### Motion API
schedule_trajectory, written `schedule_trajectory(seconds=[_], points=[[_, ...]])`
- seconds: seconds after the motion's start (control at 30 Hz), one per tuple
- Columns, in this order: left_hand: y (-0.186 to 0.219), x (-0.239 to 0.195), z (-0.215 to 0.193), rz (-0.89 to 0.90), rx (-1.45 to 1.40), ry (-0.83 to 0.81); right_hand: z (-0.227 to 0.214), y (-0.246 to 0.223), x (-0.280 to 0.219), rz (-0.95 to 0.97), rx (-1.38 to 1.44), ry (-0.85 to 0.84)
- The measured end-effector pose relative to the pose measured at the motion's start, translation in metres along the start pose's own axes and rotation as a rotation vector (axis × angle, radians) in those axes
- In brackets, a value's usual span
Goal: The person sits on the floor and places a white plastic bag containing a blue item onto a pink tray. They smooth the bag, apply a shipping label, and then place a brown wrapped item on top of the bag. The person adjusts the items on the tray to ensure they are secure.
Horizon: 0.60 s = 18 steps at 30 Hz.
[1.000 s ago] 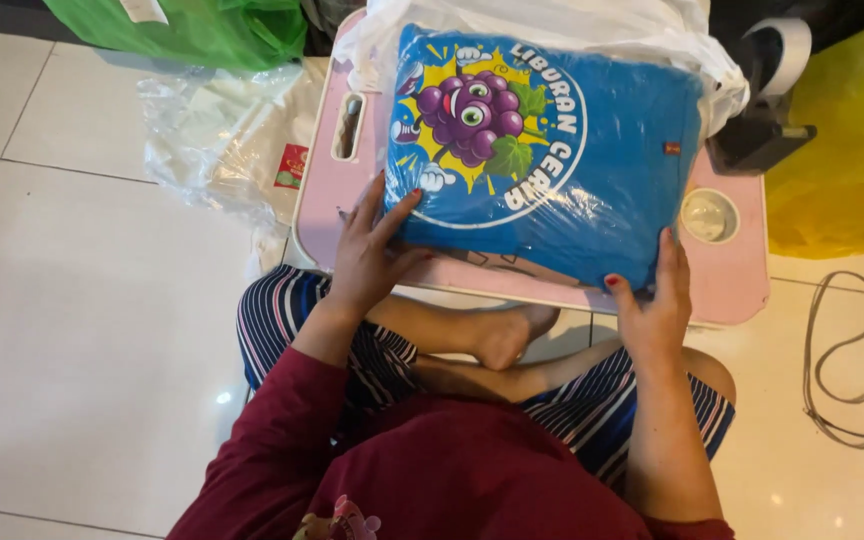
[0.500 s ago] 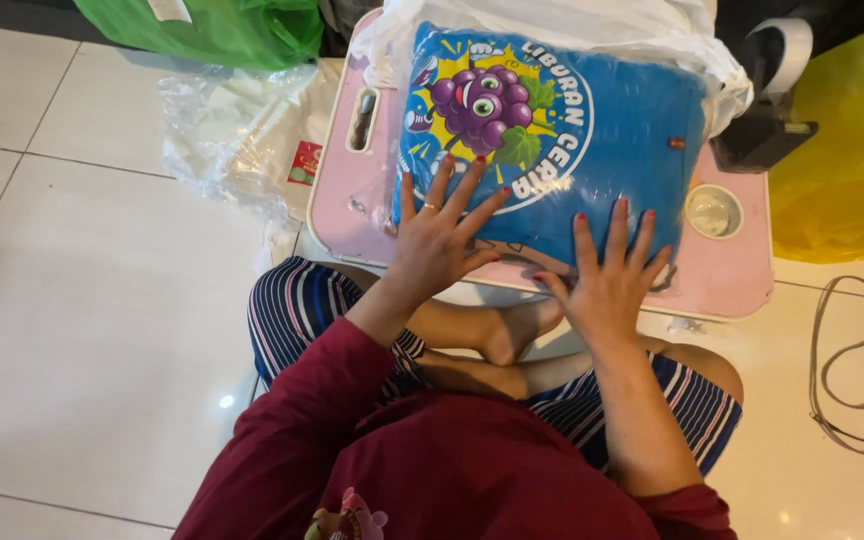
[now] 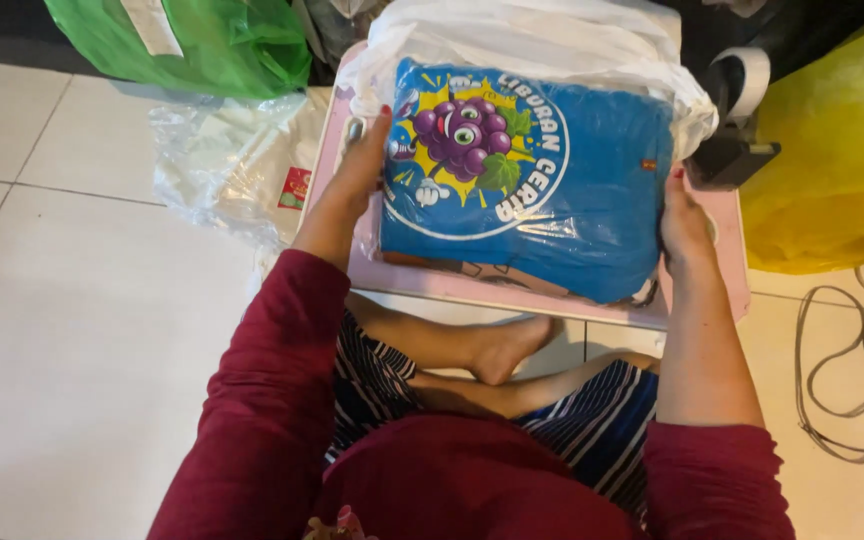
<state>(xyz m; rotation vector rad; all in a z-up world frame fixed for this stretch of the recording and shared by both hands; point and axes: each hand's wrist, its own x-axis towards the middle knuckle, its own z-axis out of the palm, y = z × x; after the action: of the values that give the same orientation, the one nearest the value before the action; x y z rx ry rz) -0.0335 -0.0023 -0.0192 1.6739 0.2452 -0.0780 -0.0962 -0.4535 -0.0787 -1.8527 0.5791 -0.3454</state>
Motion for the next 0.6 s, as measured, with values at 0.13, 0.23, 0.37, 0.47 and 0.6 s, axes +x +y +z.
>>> schedule_trajectory(seconds=[0.13, 0.23, 0.37, 0.47, 0.6], points=[[-0.002, 0.017, 0.019, -0.14, -0.014, -0.1, 0.025, -0.024, 0.022, 0.28, -0.088, -0.125], [-0.052, 0.061, 0.028, -0.016, -0.163, -0.04, 0.016, 0.014, 0.042, 0.144, -0.12, -0.009], [0.024, -0.011, 0.007, 0.036, -0.23, -0.098, -0.008, -0.054, -0.028, -0.096, 0.056, 0.044], [0.041, -0.019, 0.0, 0.429, -0.456, -0.237, -0.033, -0.094, -0.055, -0.425, 0.285, -0.079], [0.068, -0.005, -0.023, 0.875, -0.457, -0.376, -0.053, -0.115, -0.06, -0.674, 0.387, -0.232]])
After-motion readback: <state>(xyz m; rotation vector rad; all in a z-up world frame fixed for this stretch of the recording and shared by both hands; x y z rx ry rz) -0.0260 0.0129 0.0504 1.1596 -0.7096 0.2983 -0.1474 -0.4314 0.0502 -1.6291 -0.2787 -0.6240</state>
